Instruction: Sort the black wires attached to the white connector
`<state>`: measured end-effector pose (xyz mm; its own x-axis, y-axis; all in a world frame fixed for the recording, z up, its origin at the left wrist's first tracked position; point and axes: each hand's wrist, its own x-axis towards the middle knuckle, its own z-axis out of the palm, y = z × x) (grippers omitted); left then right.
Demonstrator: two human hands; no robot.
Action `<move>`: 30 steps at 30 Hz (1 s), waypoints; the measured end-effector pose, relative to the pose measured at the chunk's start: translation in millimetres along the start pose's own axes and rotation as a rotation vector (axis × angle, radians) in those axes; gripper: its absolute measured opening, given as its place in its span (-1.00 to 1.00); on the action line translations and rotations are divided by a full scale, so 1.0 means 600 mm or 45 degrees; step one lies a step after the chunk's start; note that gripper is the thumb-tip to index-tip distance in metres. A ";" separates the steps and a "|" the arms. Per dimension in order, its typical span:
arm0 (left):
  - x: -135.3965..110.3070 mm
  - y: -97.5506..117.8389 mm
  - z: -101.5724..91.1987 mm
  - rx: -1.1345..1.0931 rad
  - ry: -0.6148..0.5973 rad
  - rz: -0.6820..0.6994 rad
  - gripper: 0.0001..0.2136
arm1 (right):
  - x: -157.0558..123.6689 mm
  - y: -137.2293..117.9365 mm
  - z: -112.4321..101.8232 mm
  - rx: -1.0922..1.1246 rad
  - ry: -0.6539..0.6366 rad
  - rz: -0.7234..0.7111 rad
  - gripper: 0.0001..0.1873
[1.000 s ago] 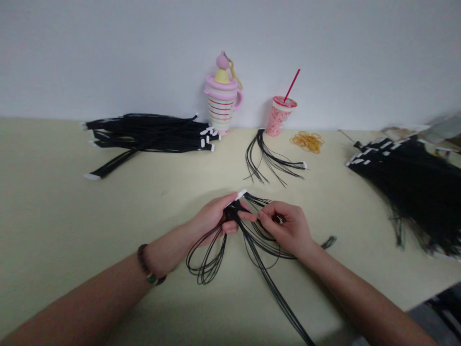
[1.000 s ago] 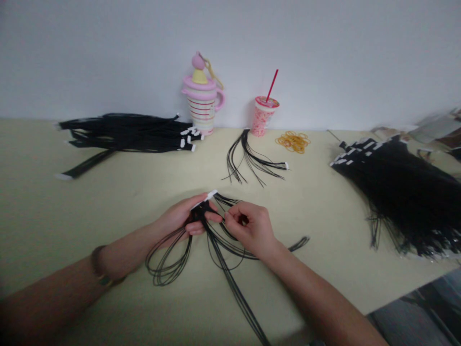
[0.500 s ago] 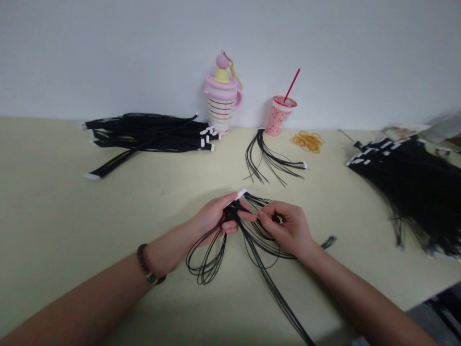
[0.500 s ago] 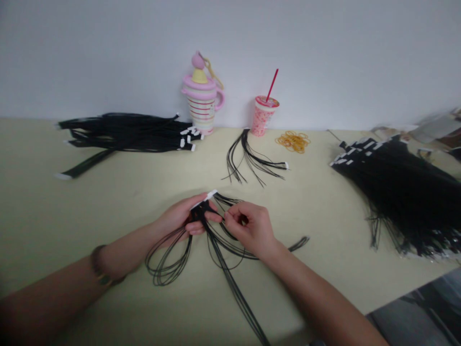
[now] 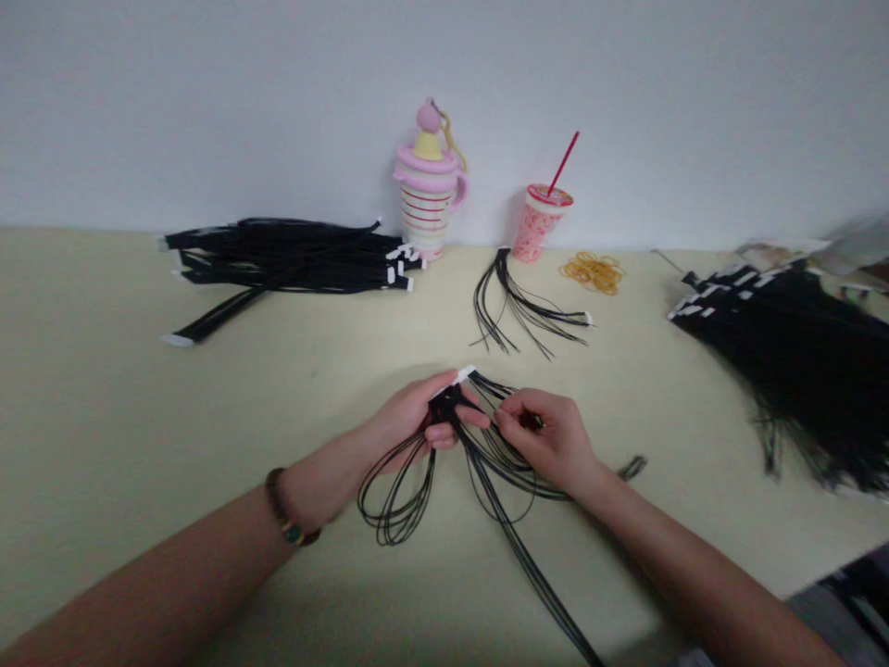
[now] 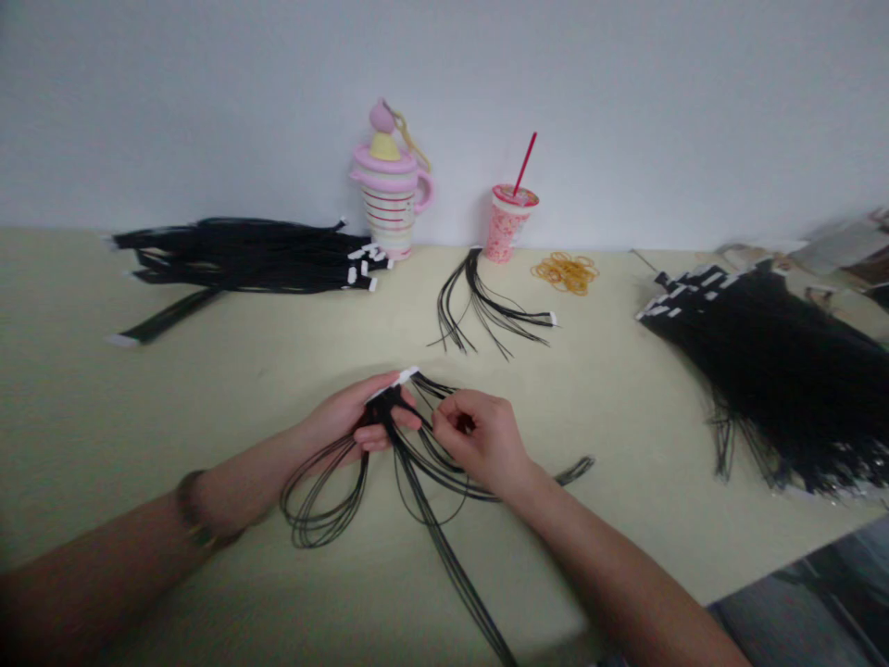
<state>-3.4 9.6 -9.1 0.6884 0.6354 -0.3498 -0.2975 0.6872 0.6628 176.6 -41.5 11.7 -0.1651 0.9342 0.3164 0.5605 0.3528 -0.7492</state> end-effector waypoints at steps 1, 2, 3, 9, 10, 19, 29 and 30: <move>0.000 0.000 -0.001 0.007 0.003 -0.003 -0.72 | 0.000 0.000 0.000 -0.003 -0.001 0.003 -0.85; 0.001 0.000 -0.003 0.012 0.006 -0.005 -0.72 | 0.000 0.000 0.001 -0.005 0.000 0.006 -0.85; 0.001 0.001 -0.003 0.014 0.005 -0.007 -0.71 | -0.001 0.000 0.001 -0.006 0.006 0.005 -0.85; -0.007 -0.002 0.010 0.176 -0.032 -0.018 -0.67 | -0.003 0.000 0.005 -0.082 -0.020 -0.083 -0.85; -0.010 -0.003 0.015 0.240 -0.039 -0.005 -0.66 | -0.003 0.000 0.005 -0.097 -0.031 -0.093 -0.86; -0.031 -0.001 0.039 0.605 -0.201 0.044 -0.64 | -0.016 -0.008 0.002 -0.089 -0.052 -0.165 -0.84; -0.008 0.005 0.004 -0.006 0.009 -0.080 -0.73 | 0.018 0.000 -0.046 0.886 -0.320 0.650 -0.79; -0.006 0.008 0.000 -0.023 0.051 -0.055 -0.75 | 0.022 0.004 -0.061 1.061 -0.342 0.729 -0.78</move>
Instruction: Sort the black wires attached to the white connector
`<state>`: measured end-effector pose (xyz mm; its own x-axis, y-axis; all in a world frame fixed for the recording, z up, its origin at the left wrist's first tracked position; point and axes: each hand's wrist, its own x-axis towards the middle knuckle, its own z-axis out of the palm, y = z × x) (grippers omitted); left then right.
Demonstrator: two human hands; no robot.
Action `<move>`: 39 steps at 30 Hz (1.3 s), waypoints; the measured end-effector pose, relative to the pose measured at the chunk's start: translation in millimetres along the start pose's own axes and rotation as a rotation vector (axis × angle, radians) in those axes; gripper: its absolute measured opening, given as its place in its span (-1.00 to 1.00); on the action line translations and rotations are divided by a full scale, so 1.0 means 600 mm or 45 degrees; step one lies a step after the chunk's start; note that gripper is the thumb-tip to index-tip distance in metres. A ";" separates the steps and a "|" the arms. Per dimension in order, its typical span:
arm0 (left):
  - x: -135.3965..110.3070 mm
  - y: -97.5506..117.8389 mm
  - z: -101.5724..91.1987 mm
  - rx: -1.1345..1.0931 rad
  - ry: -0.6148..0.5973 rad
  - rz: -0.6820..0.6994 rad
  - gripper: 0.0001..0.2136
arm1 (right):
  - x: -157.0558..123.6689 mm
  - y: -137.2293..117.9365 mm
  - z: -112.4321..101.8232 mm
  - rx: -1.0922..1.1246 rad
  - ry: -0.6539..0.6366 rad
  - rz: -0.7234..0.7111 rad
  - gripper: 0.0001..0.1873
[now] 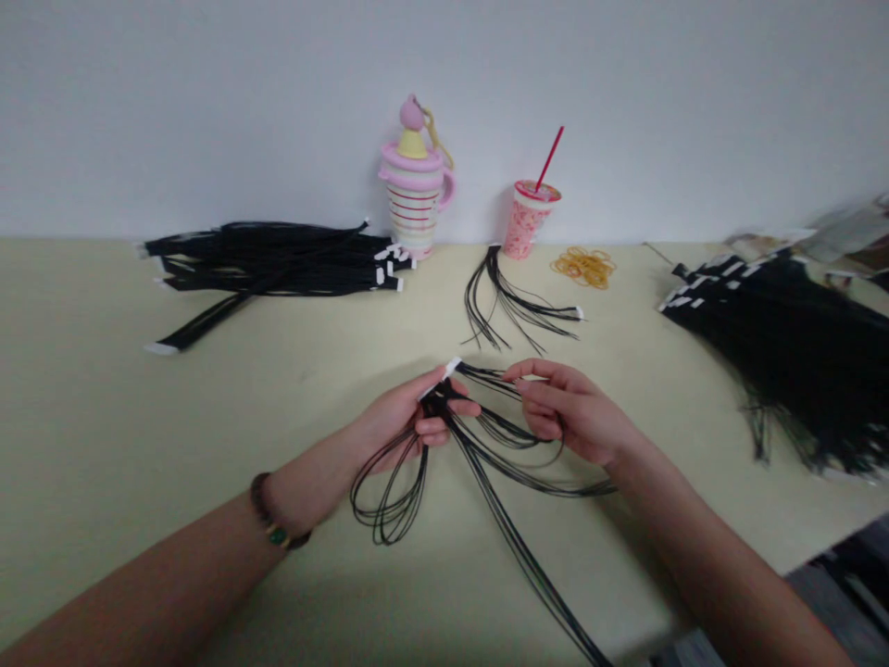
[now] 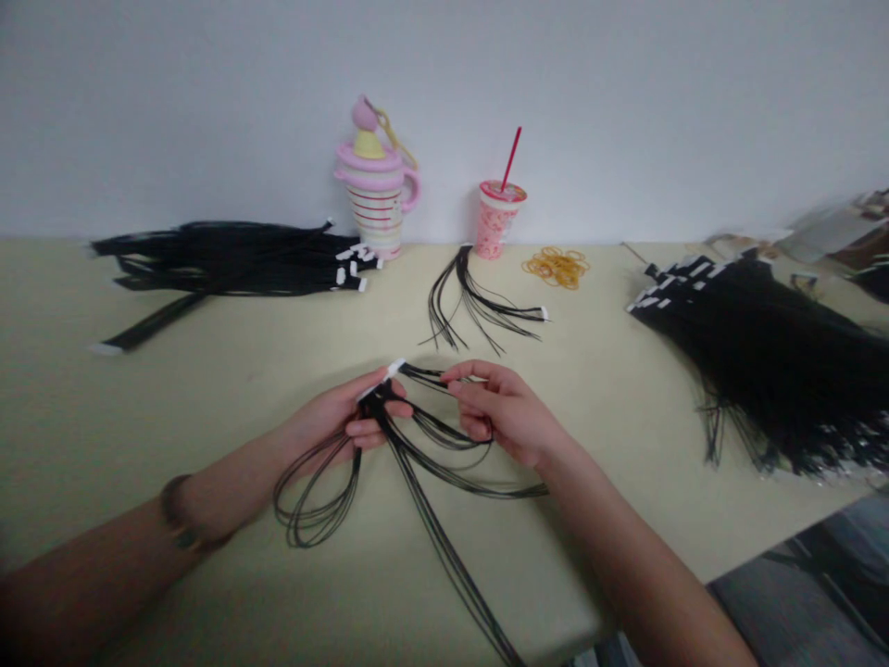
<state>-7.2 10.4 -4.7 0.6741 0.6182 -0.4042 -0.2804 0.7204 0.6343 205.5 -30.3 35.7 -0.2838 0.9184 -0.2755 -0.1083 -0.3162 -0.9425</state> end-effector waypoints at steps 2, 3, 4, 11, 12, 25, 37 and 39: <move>0.001 0.004 -0.003 0.062 0.046 0.061 -0.74 | -0.005 -0.019 -0.027 0.190 -0.059 0.084 -0.80; 0.001 0.004 -0.002 0.118 0.048 0.082 -0.72 | -0.007 -0.026 -0.039 0.236 -0.055 0.083 -0.82; 0.000 0.004 0.000 0.168 0.040 0.092 -0.71 | -0.009 -0.032 -0.050 0.254 -0.037 0.070 -0.84; -0.008 0.007 0.013 0.007 0.024 0.049 -0.76 | 0.003 -0.020 -0.054 -0.183 0.142 -0.020 -0.80; -0.008 0.010 0.012 -0.043 0.039 0.049 -0.77 | 0.006 -0.014 -0.049 -0.334 0.147 -0.035 -0.79; -0.015 0.016 0.015 0.029 0.094 0.027 -0.80 | 0.002 0.010 -0.004 -1.334 0.592 -0.916 -0.94; -0.007 -0.006 0.014 0.212 -0.063 -0.085 -0.69 | 0.063 0.045 -0.062 -1.499 0.701 -0.666 -0.83; -0.007 -0.008 0.014 0.203 -0.065 -0.088 -0.69 | 0.079 0.050 -0.058 -1.536 0.689 -0.639 -0.77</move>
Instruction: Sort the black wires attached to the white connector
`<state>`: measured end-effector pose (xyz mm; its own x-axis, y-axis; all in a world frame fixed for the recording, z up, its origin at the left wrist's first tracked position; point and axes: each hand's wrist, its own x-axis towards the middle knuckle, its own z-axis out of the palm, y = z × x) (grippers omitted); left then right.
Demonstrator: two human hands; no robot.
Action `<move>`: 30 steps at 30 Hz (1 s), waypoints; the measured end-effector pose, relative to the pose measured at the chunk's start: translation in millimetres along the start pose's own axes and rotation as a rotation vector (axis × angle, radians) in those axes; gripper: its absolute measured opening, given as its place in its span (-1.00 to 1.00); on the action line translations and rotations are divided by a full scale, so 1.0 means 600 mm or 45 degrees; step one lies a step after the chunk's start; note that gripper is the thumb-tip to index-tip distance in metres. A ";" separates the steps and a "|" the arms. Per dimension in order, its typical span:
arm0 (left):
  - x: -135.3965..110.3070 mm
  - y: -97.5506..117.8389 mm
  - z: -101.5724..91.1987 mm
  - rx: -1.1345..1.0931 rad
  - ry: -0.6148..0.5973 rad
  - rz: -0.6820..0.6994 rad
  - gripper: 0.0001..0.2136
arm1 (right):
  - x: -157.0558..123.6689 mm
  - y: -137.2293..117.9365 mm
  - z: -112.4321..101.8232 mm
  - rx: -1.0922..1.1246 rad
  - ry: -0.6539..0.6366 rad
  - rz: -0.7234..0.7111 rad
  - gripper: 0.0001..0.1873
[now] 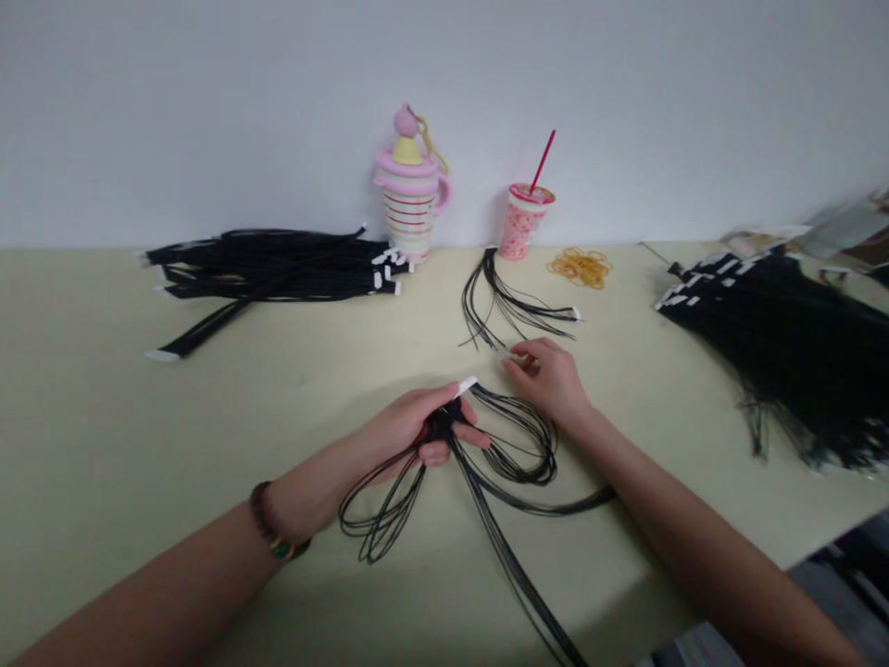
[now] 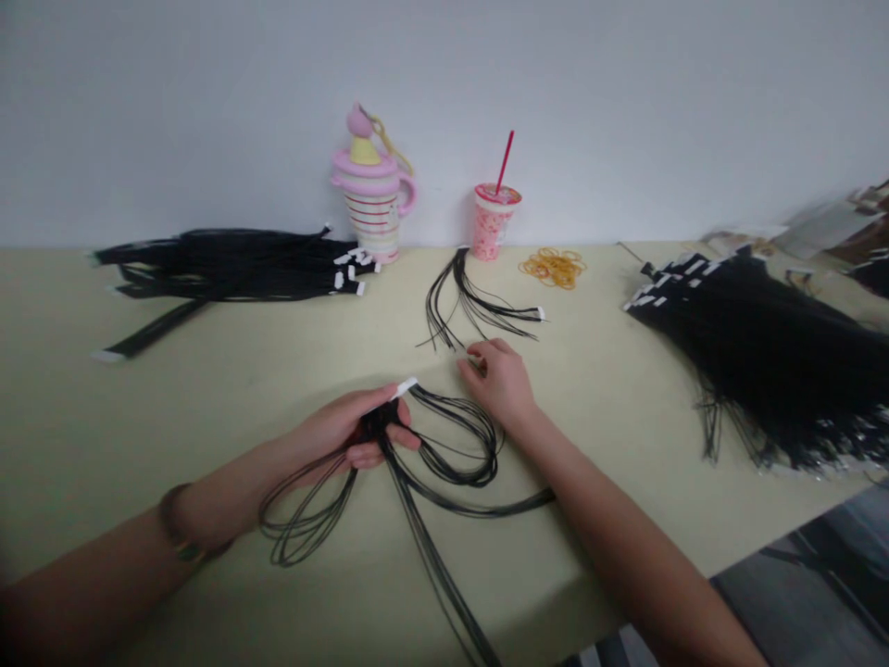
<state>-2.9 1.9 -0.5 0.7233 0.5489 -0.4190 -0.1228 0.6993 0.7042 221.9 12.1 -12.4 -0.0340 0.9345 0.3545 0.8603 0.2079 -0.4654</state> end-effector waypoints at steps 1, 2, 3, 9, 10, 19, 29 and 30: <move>0.000 0.000 0.000 -0.009 0.010 0.005 -0.70 | 0.003 -0.002 0.005 -0.014 -0.006 -0.001 -0.74; 0.000 0.000 0.000 -0.017 0.021 0.010 -0.70 | 0.005 -0.005 0.007 -0.030 -0.009 0.003 -0.71; 0.000 0.001 0.000 -0.024 0.029 0.011 -0.70 | 0.006 -0.007 0.006 -0.046 -0.006 0.013 -0.67; 0.004 0.003 -0.003 -0.036 0.009 -0.013 -0.69 | 0.000 -0.005 -0.018 -0.130 -0.060 0.083 -0.87; 0.004 0.003 -0.002 -0.032 0.009 -0.015 -0.69 | 0.000 -0.004 -0.017 -0.140 -0.083 0.078 -0.92; 0.004 0.003 -0.001 -0.042 0.033 0.004 -0.69 | 0.003 -0.020 -0.034 -0.108 0.038 0.077 -0.88; 0.008 -0.003 -0.010 -0.161 0.060 0.040 -0.72 | -0.051 -0.109 -0.063 0.650 -0.210 0.122 -0.82; 0.008 -0.004 -0.011 -0.162 0.063 0.051 -0.72 | -0.056 -0.113 -0.050 0.606 -0.249 0.090 -0.81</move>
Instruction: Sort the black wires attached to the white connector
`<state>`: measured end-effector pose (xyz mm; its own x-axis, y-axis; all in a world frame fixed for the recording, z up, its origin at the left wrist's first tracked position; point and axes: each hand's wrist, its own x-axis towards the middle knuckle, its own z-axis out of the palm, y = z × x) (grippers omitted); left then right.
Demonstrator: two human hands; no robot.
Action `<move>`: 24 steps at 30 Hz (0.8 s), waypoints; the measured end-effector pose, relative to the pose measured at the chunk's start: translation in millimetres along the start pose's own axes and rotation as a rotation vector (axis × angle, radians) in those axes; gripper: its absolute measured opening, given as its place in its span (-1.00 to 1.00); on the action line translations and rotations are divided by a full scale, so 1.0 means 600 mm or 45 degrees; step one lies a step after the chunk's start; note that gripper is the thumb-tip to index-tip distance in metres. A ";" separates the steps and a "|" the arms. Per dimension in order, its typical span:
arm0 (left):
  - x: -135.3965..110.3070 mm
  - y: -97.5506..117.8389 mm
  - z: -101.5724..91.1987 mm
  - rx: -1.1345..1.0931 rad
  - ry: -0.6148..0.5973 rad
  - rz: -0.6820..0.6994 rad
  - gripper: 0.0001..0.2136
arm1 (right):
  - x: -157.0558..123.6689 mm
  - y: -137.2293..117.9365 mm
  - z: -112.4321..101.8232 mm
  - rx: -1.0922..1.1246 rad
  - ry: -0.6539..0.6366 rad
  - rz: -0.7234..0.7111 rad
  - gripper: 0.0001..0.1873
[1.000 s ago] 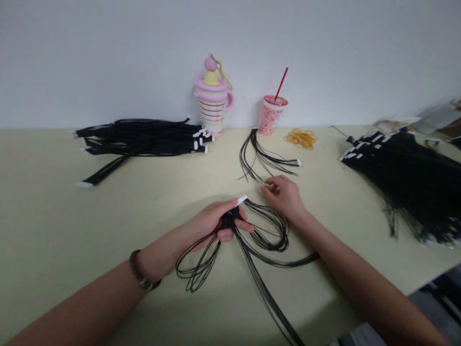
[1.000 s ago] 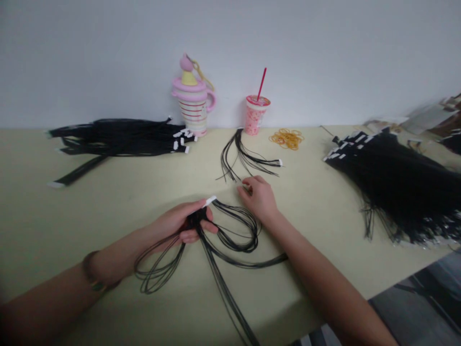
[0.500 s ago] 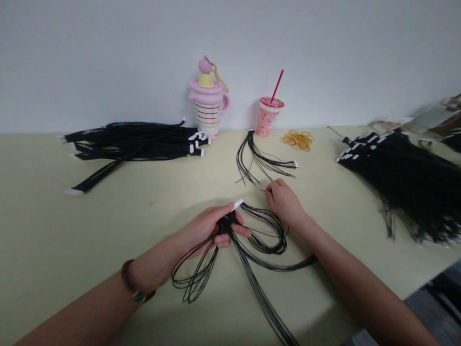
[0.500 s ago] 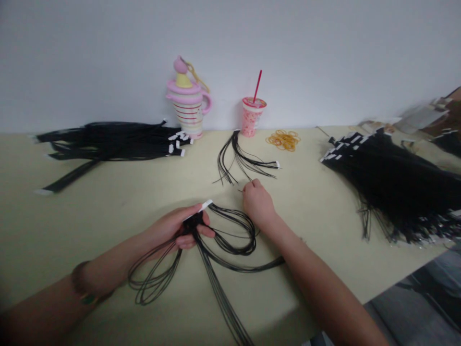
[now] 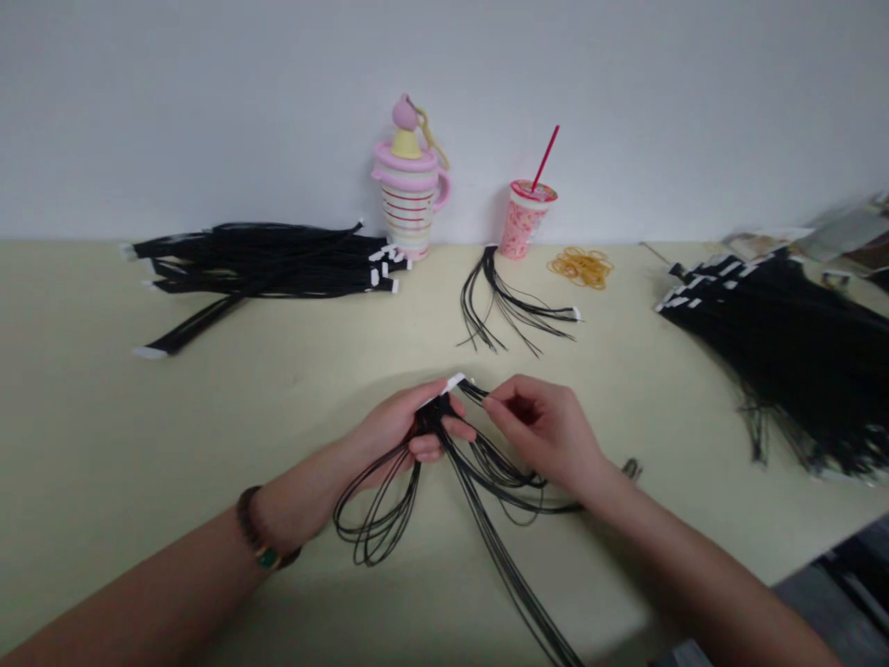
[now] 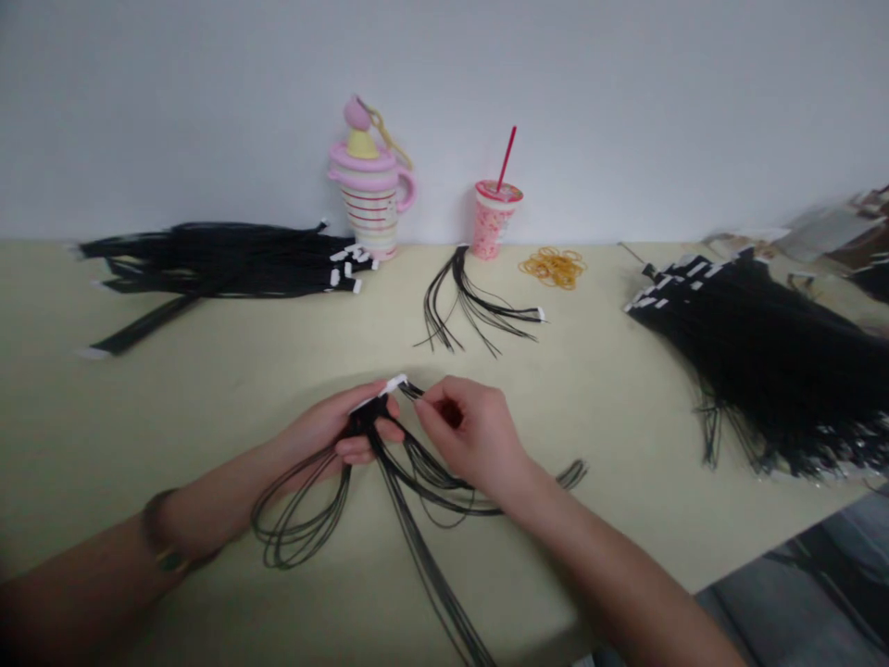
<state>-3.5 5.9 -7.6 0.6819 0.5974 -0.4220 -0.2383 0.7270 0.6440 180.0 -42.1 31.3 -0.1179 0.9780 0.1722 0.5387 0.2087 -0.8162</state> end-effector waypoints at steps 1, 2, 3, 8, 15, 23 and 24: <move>0.000 -0.001 0.000 0.000 0.005 0.010 -0.71 | -0.002 0.004 0.013 -0.045 -0.031 -0.019 -0.81; 0.000 -0.001 0.001 0.000 0.010 0.015 -0.71 | -0.004 0.008 0.023 -0.082 -0.051 -0.032 -0.81; -0.001 -0.002 0.002 -0.001 0.011 0.012 -0.70 | -0.004 0.012 0.030 -0.105 -0.058 -0.043 -0.82; -0.002 -0.003 0.011 -0.029 0.015 -0.036 -0.66 | -0.003 0.021 0.039 -0.119 -0.042 -0.021 -0.82; -0.003 -0.003 0.009 -0.051 0.026 -0.056 -0.65 | -0.003 0.016 0.036 -0.094 -0.066 -0.036 -0.81; -0.004 0.001 0.019 -0.034 0.043 -0.071 -0.67 | -0.003 0.018 0.035 -0.105 -0.062 -0.052 -0.80; -0.004 0.002 0.021 -0.022 0.049 -0.065 -0.67 | -0.002 0.018 0.036 -0.107 -0.052 -0.055 -0.80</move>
<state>3.2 0.9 2.3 0.6664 0.5717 -0.4785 -0.2161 0.7624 0.6099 168.1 -41.1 10.2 -0.1751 0.9676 0.1821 0.6005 0.2516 -0.7590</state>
